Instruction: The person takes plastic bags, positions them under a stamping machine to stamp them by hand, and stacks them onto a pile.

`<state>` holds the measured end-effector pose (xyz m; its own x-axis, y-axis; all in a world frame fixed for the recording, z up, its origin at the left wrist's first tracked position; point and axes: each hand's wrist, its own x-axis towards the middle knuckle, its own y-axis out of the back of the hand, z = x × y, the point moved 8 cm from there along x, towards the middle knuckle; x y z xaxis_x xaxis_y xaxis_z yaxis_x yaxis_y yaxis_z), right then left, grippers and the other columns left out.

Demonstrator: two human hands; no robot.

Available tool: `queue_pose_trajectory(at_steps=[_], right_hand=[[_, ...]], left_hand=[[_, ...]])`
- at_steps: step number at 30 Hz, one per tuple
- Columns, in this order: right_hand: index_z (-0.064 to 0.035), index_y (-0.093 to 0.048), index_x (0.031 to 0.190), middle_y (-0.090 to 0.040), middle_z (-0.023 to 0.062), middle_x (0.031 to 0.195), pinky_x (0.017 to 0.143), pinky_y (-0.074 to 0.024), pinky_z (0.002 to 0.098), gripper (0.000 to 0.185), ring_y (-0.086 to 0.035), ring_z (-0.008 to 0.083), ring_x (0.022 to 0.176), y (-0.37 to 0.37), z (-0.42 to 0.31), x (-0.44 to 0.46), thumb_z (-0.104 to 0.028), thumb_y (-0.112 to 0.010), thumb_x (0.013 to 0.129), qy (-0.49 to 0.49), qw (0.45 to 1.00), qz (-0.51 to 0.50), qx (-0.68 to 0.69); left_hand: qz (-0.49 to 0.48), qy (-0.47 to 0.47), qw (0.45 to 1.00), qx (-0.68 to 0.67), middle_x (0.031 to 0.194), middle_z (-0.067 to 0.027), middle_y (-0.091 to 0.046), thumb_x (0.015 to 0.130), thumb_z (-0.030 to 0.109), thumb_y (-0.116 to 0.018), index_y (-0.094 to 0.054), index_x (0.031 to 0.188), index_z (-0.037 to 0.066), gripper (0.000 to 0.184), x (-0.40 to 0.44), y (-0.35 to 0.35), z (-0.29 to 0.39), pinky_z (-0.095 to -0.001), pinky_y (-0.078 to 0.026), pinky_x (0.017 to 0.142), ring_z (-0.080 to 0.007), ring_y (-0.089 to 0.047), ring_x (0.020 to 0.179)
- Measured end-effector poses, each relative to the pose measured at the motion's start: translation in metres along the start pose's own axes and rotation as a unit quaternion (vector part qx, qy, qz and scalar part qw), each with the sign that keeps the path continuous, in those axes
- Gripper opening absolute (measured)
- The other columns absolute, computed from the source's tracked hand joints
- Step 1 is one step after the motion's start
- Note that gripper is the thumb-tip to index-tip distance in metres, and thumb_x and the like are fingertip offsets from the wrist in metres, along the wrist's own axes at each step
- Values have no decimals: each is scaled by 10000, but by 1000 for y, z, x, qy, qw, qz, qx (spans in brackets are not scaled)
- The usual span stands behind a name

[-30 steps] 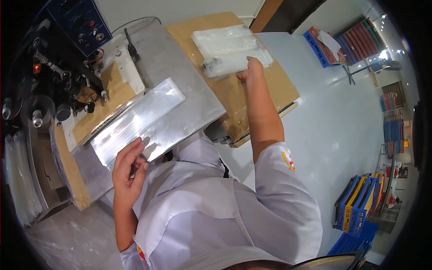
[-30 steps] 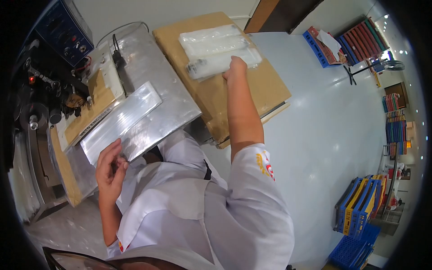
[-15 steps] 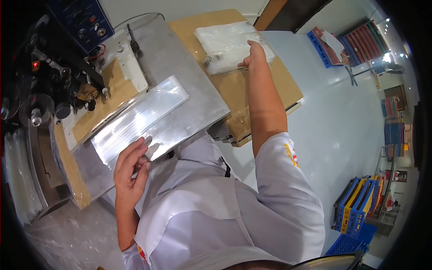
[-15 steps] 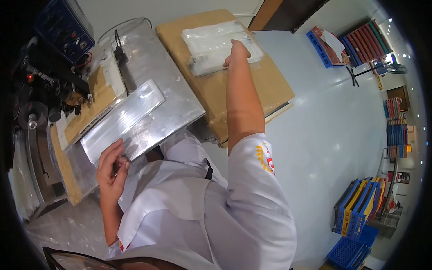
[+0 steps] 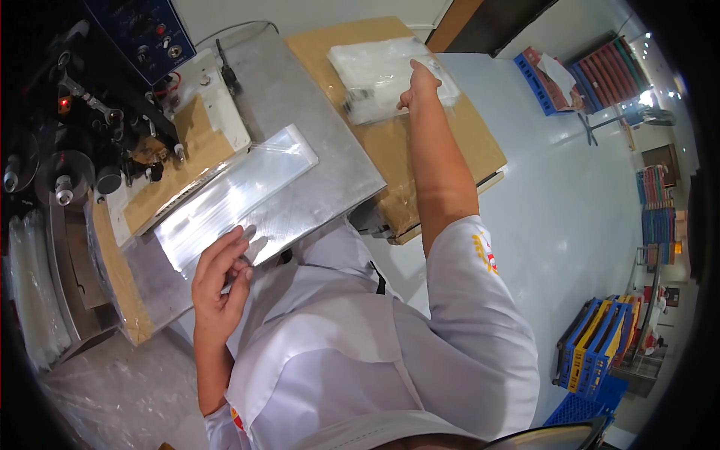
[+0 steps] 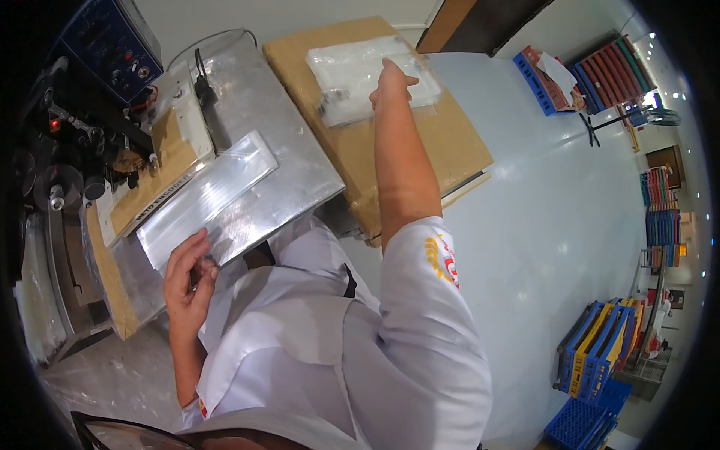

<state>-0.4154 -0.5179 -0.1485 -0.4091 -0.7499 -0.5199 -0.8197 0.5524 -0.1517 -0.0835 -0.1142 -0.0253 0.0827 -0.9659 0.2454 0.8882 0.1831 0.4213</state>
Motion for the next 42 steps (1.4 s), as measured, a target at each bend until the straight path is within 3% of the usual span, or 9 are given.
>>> queue_pose_trajectory(at_steps=[3, 6, 9, 16, 20, 24, 27, 30, 42], right_hand=[[-209, 111, 1629, 45, 176, 1689, 1027, -395, 702, 1074, -200, 477, 1504, 12, 2, -15, -428, -675, 930, -37, 995, 20, -89], [-122, 31, 1605, -229, 228, 1631, 993, -237, 838, 1001, -282, 615, 1399, 25, 3, -15, -377, -679, 947, 33, 998, 29, -44], [-83, -87, 1605, -292, 215, 1607, 990, -309, 785, 879, -380, 500, 1390, 32, 13, -4, -354, -639, 977, 23, 999, -23, 28], [13, -320, 1545, -348, 207, 1589, 1183, -334, 438, 764, -409, 337, 1425, 23, -49, -200, -255, -690, 933, 321, 918, -233, -1], [-14, -575, 1368, -666, 127, 1262, 1056, -449, 395, 659, -628, 198, 1152, 13, -28, -414, -252, -825, 807, 551, 504, -538, -391], [-26, -711, 1145, -741, 68, 992, 763, -570, 325, 345, -708, 145, 863, 3, 32, -423, -206, -793, 863, 506, 384, -633, -441], [-33, -746, 973, -711, 38, 822, 572, -524, 301, 194, -684, 120, 691, -6, 22, -379, -218, -752, 919, 252, 645, -598, -404], [-33, -738, 980, -713, 18, 856, 537, -475, 241, 147, -669, 67, 723, -4, 28, -362, -176, -722, 950, 115, 724, -557, -390], [9, -712, 994, -719, 45, 889, 714, -523, 312, 129, -653, 174, 794, -14, 46, -411, -100, -735, 928, 290, 646, -627, -325]], left_hand=[[11, -1, 999, -49, 1452, -175, -531, 857, -100, -627, -601, 1334, -3, 488, -2, 1, -7, -251, -501, 796, -96, -586, 891], [30, 4, 995, -91, 1480, -178, -496, 855, -91, -638, -576, 1359, -3, 515, -2, 3, -7, -249, -492, 808, -100, -577, 891], [59, 12, 991, -118, 1438, -170, -536, 857, -75, -653, -575, 1361, -1, 516, -2, 4, -4, -246, -486, 801, -108, -586, 900], [-43, 68, 988, -129, 1072, -81, -721, 874, -68, -671, -680, 1215, 17, 352, 2, 4, -2, -264, -509, 771, -141, -639, 863], [-132, -156, 974, 93, 933, -113, -716, 851, -54, -689, -699, 1139, 22, 298, 11, -1, 82, -316, -515, 749, -242, -661, 821], [-68, -85, 978, 176, 893, -115, -711, 864, -2, -698, -697, 1133, 23, 270, 4, 28, 87, -319, -522, 723, -251, -680, 800], [-5, 115, 993, 7, 929, -77, -734, 910, 45, -691, -683, 1189, 17, 281, -9, 73, 40, -280, -528, 709, -158, -680, 787], [61, 195, 955, -216, 951, -32, -731, 945, 85, -685, -690, 1185, 20, 249, -23, 89, -17, -265, -524, 689, -110, -647, 783], [102, 23, 989, -101, 869, -55, -675, 936, 71, -696, -707, 991, 28, 70, -14, 59, 34, -277, -507, 644, -128, -628, 738]])
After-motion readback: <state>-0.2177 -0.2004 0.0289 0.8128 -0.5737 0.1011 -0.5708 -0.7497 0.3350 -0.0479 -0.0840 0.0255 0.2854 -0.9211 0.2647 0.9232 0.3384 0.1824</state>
